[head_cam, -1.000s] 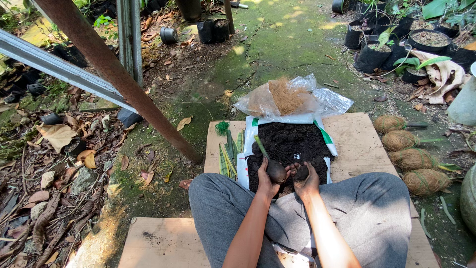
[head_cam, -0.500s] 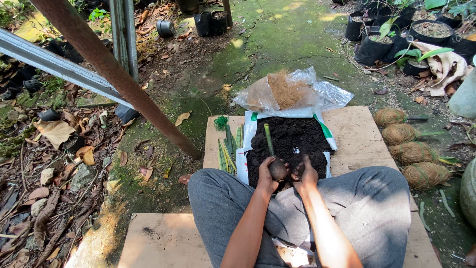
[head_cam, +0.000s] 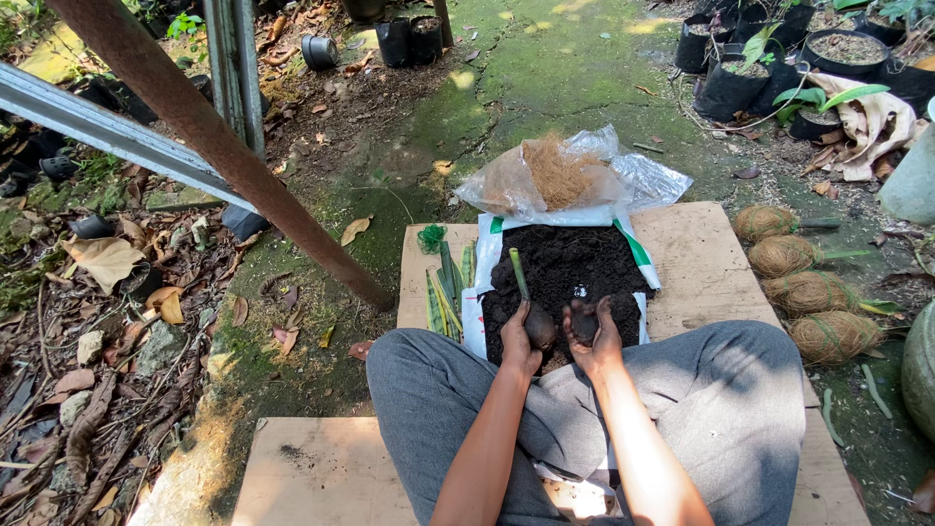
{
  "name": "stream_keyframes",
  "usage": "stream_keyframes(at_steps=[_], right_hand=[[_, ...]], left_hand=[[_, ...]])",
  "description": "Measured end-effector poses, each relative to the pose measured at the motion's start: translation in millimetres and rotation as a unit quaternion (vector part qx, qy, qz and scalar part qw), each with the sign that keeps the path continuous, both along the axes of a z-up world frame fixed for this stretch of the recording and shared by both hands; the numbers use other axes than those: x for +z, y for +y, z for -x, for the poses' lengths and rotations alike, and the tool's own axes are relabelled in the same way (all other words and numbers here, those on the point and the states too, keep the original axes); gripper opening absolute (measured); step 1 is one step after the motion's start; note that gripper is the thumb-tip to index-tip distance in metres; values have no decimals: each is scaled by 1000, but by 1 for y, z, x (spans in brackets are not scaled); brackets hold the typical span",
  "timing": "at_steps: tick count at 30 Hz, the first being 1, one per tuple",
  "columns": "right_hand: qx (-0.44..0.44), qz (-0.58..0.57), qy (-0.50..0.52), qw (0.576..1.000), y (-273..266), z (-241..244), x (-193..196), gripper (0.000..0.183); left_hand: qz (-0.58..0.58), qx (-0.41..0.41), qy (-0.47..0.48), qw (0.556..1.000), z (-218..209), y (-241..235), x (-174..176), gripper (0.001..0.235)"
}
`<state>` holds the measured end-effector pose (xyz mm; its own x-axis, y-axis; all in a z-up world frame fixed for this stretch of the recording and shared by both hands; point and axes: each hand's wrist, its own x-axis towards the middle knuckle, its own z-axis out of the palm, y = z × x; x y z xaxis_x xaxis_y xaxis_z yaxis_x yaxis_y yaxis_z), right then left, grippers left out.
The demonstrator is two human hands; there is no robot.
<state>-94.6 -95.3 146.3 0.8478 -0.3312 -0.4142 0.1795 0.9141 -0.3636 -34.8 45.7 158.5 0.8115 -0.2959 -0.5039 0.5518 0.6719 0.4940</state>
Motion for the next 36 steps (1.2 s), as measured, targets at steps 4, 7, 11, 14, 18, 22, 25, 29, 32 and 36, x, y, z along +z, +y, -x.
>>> stream_keyframes(at_steps=[4,7,11,14,18,22,25,29,32,36], right_hand=[[25,119,35,992,-2,-8,-21,49],[2,130,72,989,-1,-6,-21,49],[9,51,-7,999,3,-4,2,27],[2,43,8,999,4,-3,14,16],[-8,68,-25,997,4,-2,18,18],[8,47,18,999,1,0,12,21],[53,105,21,993,-1,0,0,31],[50,255,138,956,2,-8,-16,46],[-6,254,176,951,2,-5,-13,33],[2,127,23,992,5,0,0,23]], left_hand=[[-45,15,-40,998,1,-1,4,21],[-48,-16,-32,998,3,-2,8,21],[20,-45,-13,999,4,1,12,23],[32,-29,-1,999,2,0,9,23],[3,-39,-3,999,0,-1,1,19],[-28,-45,-27,998,0,-4,-11,16],[-15,-31,-91,995,2,-6,-17,17],[-22,-12,-82,996,4,-6,-12,16],[-21,-29,-52,998,7,-2,1,18],[29,-35,-15,999,12,4,18,27]])
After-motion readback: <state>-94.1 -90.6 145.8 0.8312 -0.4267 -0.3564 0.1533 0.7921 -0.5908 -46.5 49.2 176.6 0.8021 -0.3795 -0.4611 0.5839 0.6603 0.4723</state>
